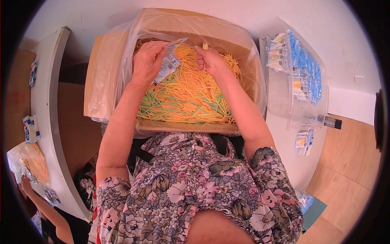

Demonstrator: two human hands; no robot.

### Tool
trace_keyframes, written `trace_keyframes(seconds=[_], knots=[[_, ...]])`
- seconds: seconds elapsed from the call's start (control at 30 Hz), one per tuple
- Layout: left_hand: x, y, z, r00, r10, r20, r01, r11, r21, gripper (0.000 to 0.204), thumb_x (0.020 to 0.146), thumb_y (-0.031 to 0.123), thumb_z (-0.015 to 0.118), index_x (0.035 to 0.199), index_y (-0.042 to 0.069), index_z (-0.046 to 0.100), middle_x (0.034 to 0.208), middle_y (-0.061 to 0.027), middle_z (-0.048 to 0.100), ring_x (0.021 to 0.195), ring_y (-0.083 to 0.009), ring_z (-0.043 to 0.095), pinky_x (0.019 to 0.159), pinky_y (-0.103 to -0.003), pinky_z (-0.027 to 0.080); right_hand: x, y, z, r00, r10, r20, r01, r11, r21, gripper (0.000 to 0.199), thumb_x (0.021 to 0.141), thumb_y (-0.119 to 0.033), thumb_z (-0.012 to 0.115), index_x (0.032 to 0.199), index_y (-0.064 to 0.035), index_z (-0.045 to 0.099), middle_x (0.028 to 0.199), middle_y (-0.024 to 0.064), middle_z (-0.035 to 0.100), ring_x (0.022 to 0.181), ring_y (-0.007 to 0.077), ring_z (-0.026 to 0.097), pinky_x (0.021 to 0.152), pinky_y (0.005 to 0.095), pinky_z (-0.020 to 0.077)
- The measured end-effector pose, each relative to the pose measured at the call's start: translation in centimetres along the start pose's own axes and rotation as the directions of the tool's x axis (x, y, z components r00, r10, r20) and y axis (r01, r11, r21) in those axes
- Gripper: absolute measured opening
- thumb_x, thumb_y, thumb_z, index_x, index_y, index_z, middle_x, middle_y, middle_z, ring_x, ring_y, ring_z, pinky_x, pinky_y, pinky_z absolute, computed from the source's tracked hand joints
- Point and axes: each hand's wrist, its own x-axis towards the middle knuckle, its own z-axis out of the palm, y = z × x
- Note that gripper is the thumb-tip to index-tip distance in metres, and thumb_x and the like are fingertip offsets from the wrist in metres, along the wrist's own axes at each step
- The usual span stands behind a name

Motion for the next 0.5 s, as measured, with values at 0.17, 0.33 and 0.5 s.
trace_keyframes(seconds=[0.17, 0.33, 0.5], knots=[[-0.4, 0.3, 0.5, 0.999, 0.027, -0.017, -0.028, 0.999, -0.044, 0.011, 0.086, 0.009, 0.060, 0.093, 0.002, 0.065, 0.083, -0.0083, 0.064, 0.079, -0.0230, 0.060, 0.071, -0.032, 0.047, 0.3, 0.8, -0.4, 0.999, -0.020, -0.031, 0.022, 0.996, 0.081, 0.021, 0.090, -0.020, 0.059, 0.077, -0.0081, 0.048, 0.061, 0.0028, 0.047, 0.046, 0.0146, 0.042, 0.038, 0.0290, 0.0338], [-0.5, 2.9, -0.2, 0.829, -0.344, 0.441, 0.551, 0.641, -0.534, 0.014, 0.090, 0.011, 0.058, 0.091, -0.001, 0.064, 0.076, 0.0026, 0.060, 0.072, -0.0024, 0.050, 0.066, -0.022, 0.043, -1.5, 0.8, -1.3, 0.978, -0.083, 0.189, 0.002, 0.919, 0.394, 0.022, 0.092, -0.025, 0.056, 0.081, -0.0075, 0.047, 0.063, 0.0064, 0.050, 0.049, 0.0185, 0.048, 0.042, 0.0331, 0.0397], [-1.7, 3.4, 0.3, 0.634, -0.177, 0.753, 0.661, 0.629, -0.410, 0.016, 0.090, 0.014, 0.058, 0.089, -0.001, 0.065, 0.081, 0.0026, 0.061, 0.075, -0.0040, 0.052, 0.068, -0.023, 0.044, -7.2, 0.1, 0.1, 0.965, -0.260, 0.037, 0.225, 0.893, 0.390, 0.026, 0.095, -0.030, 0.047, 0.079, -0.0101, 0.045, 0.074, 0.0067, 0.058, 0.065, 0.0180, 0.053, 0.058, 0.0305, 0.0449]])
